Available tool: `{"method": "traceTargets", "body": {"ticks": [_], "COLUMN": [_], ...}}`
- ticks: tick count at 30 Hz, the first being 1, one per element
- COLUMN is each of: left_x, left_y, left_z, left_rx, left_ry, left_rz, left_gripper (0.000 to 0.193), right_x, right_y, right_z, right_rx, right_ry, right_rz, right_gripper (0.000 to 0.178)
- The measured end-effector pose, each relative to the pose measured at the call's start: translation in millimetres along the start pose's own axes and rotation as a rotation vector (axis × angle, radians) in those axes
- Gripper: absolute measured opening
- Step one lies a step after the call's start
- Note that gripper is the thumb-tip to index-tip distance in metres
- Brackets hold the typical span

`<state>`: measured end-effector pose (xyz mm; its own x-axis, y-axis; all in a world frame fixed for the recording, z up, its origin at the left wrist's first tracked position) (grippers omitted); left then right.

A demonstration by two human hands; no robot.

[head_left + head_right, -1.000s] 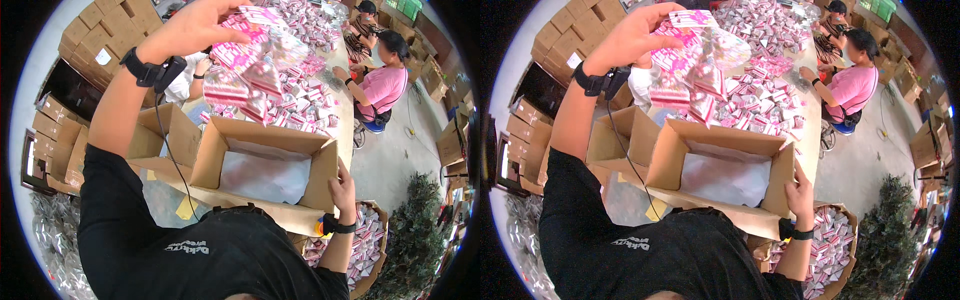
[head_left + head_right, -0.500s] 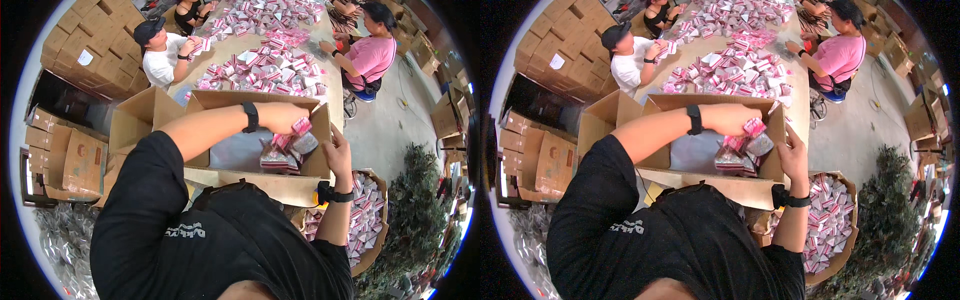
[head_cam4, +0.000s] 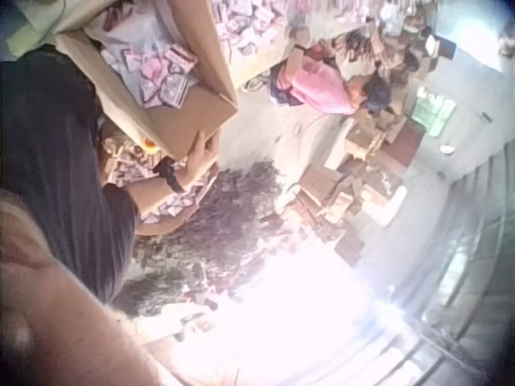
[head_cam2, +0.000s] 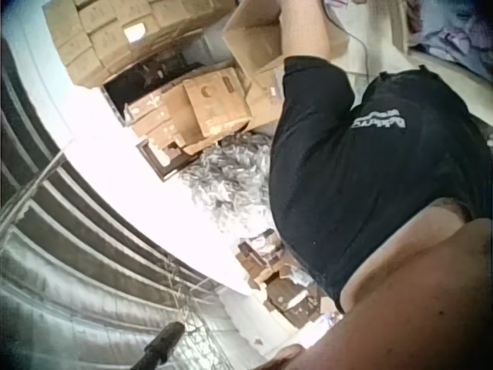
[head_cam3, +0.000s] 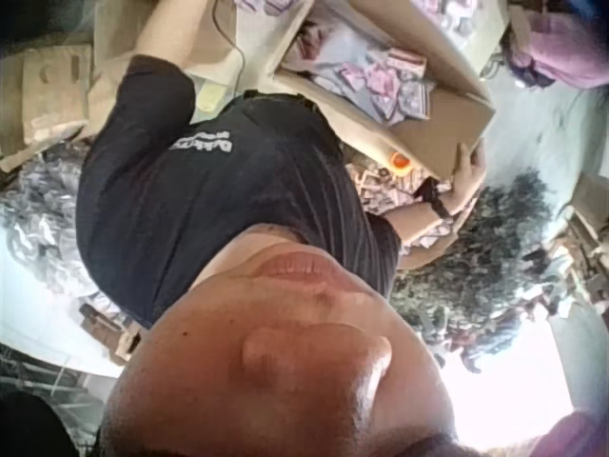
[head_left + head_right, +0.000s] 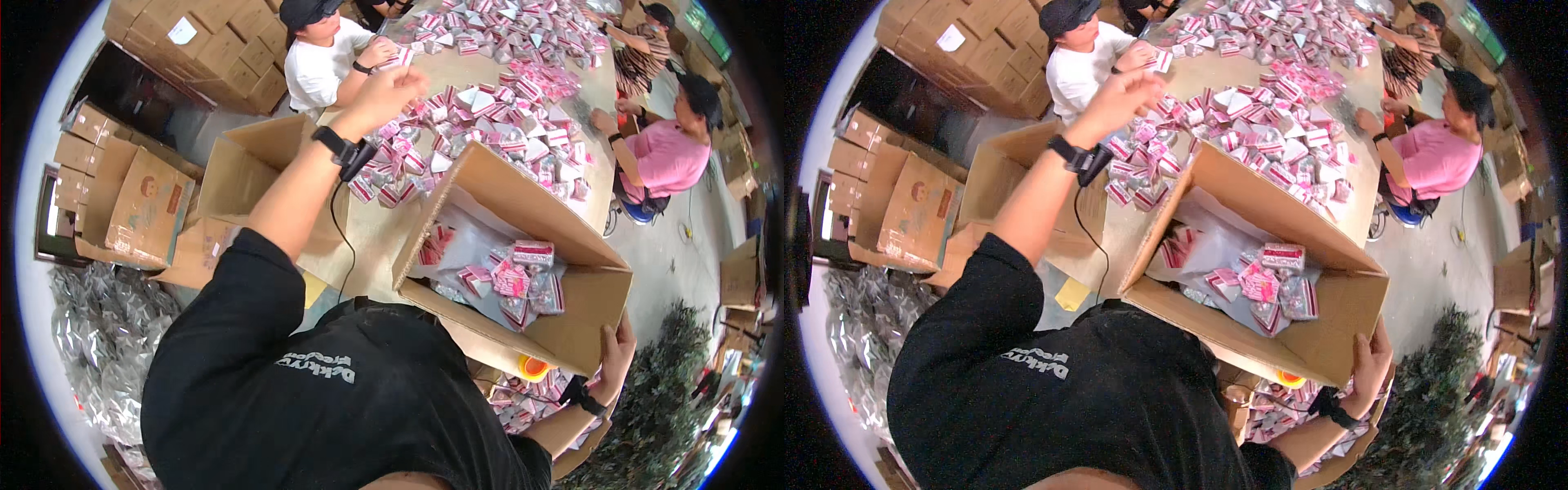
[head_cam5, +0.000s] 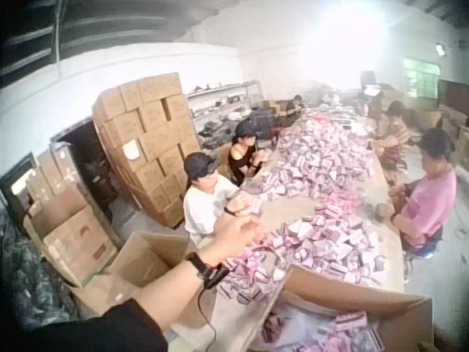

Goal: Packing small pink packages into cardboard boxes and sealing them with tape.

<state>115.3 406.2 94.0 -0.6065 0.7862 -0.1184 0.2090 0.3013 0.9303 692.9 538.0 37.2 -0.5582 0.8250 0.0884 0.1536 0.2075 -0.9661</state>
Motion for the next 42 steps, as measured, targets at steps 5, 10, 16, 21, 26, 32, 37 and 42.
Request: {"method": "traceTargets", "body": {"ticks": [5,10,16,21,26,32,37,42], "left_x": [42.7,61.6,90.8,77.5,41.4,-52.4,-124.8,-192.3], "left_y": [-206.5,-286.0,-319.7,-310.6,-254.9,-111.5,-31.6,63.9], "left_z": [15.0,42.0,37.9,50.1,25.2,-3.9,-54.7,-71.7], "left_rx": [0.688,1.035,1.053,1.091,0.891,0.471,0.013,-0.005], "left_ry": [0.026,-0.056,-0.058,-0.086,0.046,0.268,0.563,0.771], "left_rz": [-0.233,-0.143,-0.234,-0.192,-0.181,-0.077,0.138,0.241], "left_gripper": [0.038,0.077,0.049,0.029,0.011,0.020,0.019,0.022], "right_x": [10.5,28.7,34.8,22.5,23.1,24.2,26.0,34.2], "right_y": [-1.5,-12.4,-20.0,-5.7,-15.1,-22.1,-22.5,-18.1], "right_z": [-6.0,6.7,27.4,9.3,31.6,57.3,55.7,56.2], "right_rx": [0.085,0.072,0.094,-0.089,0.102,-0.132,-0.005,0.021], "right_ry": [-0.009,-0.026,-0.013,0.040,-0.008,-0.060,-0.045,-0.088], "right_rz": [0.095,0.168,0.183,0.136,0.141,0.036,0.003,-0.060], "right_gripper": [0.054,0.054,0.055,0.054,0.051,0.049,0.050,0.051]}}
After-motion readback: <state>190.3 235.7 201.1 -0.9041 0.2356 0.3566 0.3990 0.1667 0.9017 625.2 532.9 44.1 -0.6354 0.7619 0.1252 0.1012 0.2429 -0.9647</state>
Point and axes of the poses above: each hand's wrist, its own x-axis towards the middle knuckle, its own z-axis out of the palm, y = z × x, the point moved 3 cm from there along x, towards the middle knuckle, and after that the axes turned 13 degrees about -z, right-handed, at the moved point
